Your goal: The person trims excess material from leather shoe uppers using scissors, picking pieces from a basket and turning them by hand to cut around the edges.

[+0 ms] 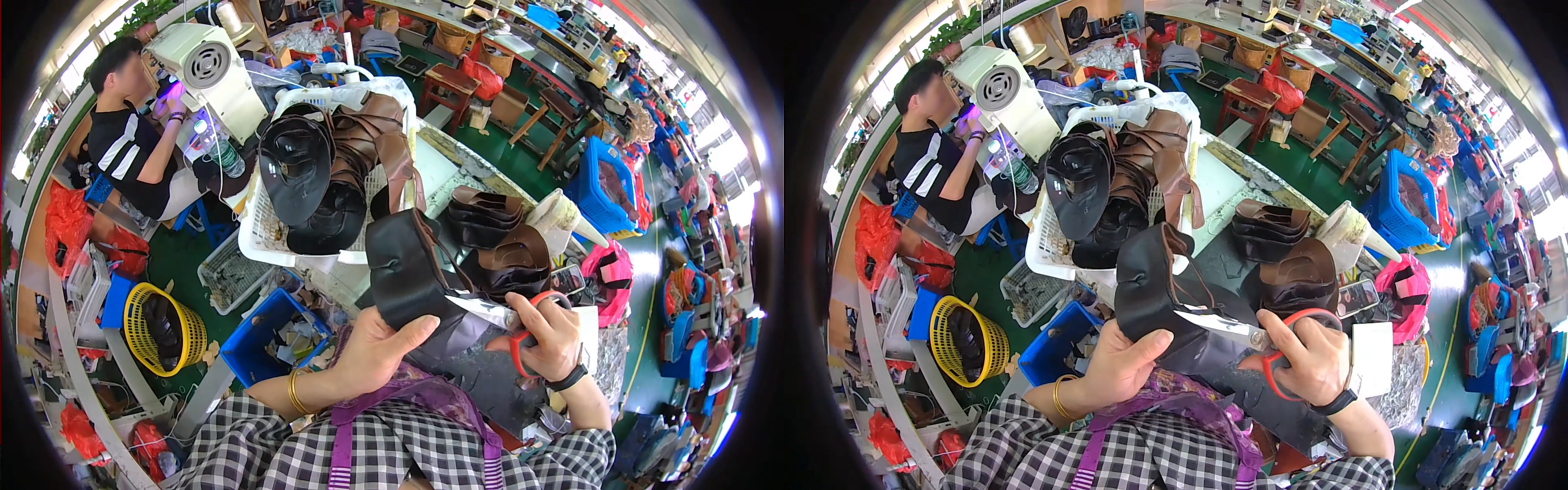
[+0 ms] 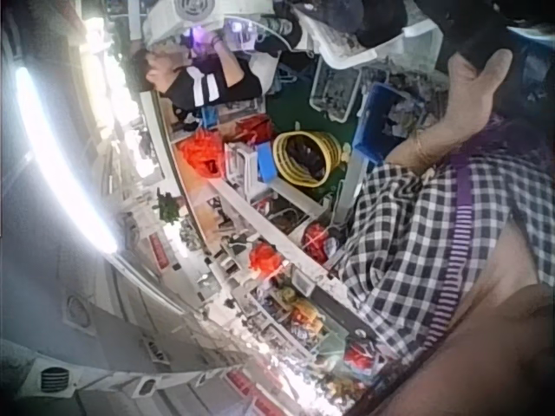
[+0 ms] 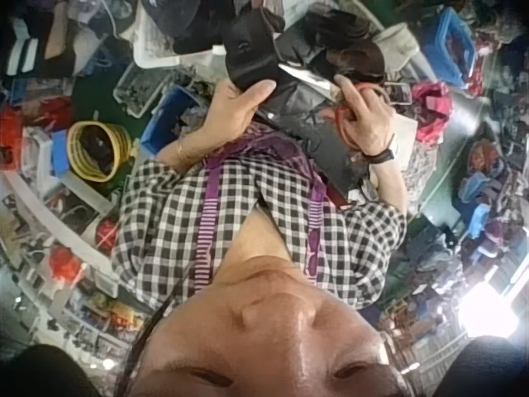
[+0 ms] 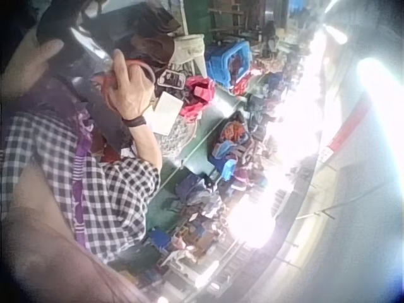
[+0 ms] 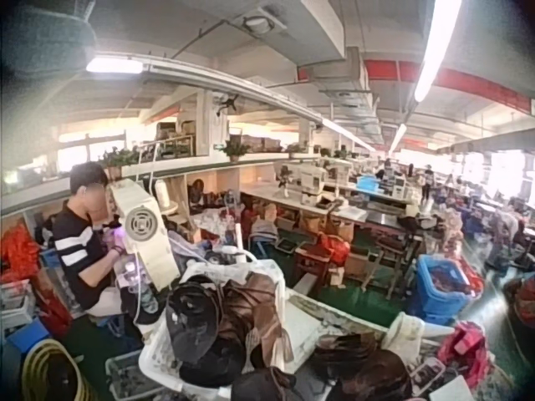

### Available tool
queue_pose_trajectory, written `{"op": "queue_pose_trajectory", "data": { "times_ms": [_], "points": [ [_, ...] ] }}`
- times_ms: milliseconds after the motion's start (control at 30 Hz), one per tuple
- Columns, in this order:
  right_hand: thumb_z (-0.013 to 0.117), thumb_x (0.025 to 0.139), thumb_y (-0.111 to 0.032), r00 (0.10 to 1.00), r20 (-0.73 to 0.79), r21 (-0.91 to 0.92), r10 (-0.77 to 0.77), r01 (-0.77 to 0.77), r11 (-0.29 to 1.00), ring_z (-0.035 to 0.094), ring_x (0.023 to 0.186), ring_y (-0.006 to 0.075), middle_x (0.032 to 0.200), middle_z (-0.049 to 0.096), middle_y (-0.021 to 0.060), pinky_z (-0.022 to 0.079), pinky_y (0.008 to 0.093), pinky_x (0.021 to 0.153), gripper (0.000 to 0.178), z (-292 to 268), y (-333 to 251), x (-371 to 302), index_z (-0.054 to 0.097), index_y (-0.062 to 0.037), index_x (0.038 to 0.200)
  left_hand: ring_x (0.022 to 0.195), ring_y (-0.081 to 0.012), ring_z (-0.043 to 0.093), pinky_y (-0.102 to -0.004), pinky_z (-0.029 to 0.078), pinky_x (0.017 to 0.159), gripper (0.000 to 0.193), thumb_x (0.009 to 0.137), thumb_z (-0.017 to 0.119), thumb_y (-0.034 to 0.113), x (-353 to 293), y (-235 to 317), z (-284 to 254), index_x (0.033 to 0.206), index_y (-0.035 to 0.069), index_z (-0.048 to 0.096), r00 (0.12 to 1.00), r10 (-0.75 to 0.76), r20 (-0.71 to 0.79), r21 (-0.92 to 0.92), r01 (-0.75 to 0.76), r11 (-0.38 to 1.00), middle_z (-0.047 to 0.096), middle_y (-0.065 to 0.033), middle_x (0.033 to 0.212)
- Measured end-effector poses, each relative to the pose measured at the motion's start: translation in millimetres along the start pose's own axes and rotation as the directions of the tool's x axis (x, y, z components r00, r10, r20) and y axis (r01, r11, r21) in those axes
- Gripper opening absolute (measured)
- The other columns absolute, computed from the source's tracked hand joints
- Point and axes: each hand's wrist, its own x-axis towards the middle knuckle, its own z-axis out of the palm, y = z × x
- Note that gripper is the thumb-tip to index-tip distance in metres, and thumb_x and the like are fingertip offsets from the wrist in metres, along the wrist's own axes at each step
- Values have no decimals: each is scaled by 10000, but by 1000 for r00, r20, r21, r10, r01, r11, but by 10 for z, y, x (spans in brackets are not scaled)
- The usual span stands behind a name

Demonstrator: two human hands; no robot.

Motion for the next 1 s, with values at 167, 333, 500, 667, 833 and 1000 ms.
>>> {"op": "queue_pose_trajectory", "data": {
  "times_ms": [167,333,500,667,833,1000],
  "points": [
    [828,489,-386,1000,-3,10,10,-10,1000,510,526,153,618,484,6,407,283,477,755,59,-51,69,601,-39,1119,973,-82,561,-246,473,827,276,933,551,93,-6,-63,11,1186,-17,554,997,77,-24,130,-73,989,611,-59,1109],
    [824,585,-346,998,17,189,58,-61,980,549,536,192,644,505,25,449,314,475,667,108,-61,50,583,-61,1138,1044,-114,547,-283,448,904,300,940,527,77,24,-124,27,1220,-27,523,998,67,-14,22,-67,997,579,-77,1178],
    [786,709,-122,803,160,490,574,-570,660,533,639,87,701,548,55,447,254,570,441,18,86,120,574,-26,1083,1155,-216,524,-376,425,998,344,952,472,74,81,-46,4,1271,-51,442,1000,8,4,-130,-7,992,524,-139,1266],
    [671,770,4,914,105,749,392,-332,573,633,901,130,968,649,85,503,265,805,397,1,-33,262,535,-11,1143,1166,-263,532,-418,431,1016,355,954,450,72,90,-96,28,1277,-69,410,999,-39,8,-166,39,985,512,-174,1275],
    [745,726,-64,969,103,566,223,-242,788,627,765,200,882,617,96,502,290,698,421,-78,-20,306,565,-34,1105,1111,-196,557,-345,443,967,339,946,500,84,70,-57,-27,1261,-39,471,994,-45,104,-169,63,984,550,-130,1238],
    [777,701,-119,987,80,567,140,-161,808,611,710,201,830,605,75,492,292,659,419,-103,-218,471,595,-72,1075,1058,-133,555,-287,437,919,298,923,526,44,22,-203,-96,1211,-34,530,997,-42,57,84,37,996,584,-90,1179]
  ]
}}
